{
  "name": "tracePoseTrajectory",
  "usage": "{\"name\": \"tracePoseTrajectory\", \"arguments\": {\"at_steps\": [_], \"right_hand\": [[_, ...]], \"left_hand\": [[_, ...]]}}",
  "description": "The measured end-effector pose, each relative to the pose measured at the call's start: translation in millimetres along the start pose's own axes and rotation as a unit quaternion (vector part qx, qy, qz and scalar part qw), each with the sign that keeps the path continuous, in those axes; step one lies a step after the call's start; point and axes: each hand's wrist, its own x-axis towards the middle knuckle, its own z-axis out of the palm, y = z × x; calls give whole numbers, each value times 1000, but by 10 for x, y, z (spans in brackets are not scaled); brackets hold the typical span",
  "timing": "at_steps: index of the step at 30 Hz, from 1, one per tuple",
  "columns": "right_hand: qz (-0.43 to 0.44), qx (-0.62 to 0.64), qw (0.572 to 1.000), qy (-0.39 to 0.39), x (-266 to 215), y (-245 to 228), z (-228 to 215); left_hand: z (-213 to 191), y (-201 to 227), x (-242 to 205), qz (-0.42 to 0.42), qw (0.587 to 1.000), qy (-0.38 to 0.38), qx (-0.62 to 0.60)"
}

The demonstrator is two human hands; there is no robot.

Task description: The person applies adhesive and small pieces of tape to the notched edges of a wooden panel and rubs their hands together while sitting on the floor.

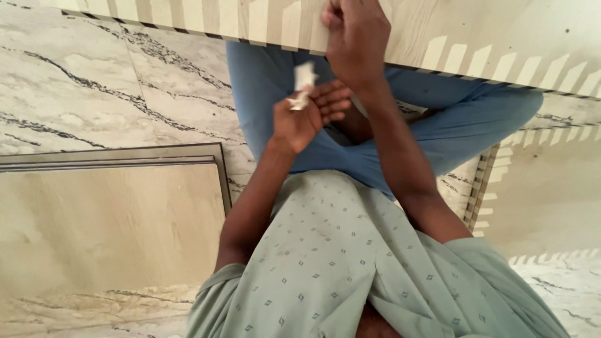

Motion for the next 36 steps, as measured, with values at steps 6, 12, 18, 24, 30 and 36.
{"name": "tracePoseTrajectory", "arguments": {"at_steps": [6,12,18,24,30,36], "right_hand": [[-104,-30,992,-70,-679,-290,11],[-84,-58,993,-62,-1200,-59,-418],[-42,-247,966,66,-1039,651,-1211],[-46,-228,973,3,-989,983,-1253],[-21,-170,985,-5,-941,917,-1170],[-26,-34,998,-52,-805,913,-1398]], "left_hand": [[452,524,82,62,993,68,70],[50,231,430,91,890,226,385],[-537,-153,1298,124,873,366,296],[-500,-495,1197,-66,888,289,352],[-246,-761,874,-133,905,236,327],[-205,-815,812,-147,923,185,304]]}}
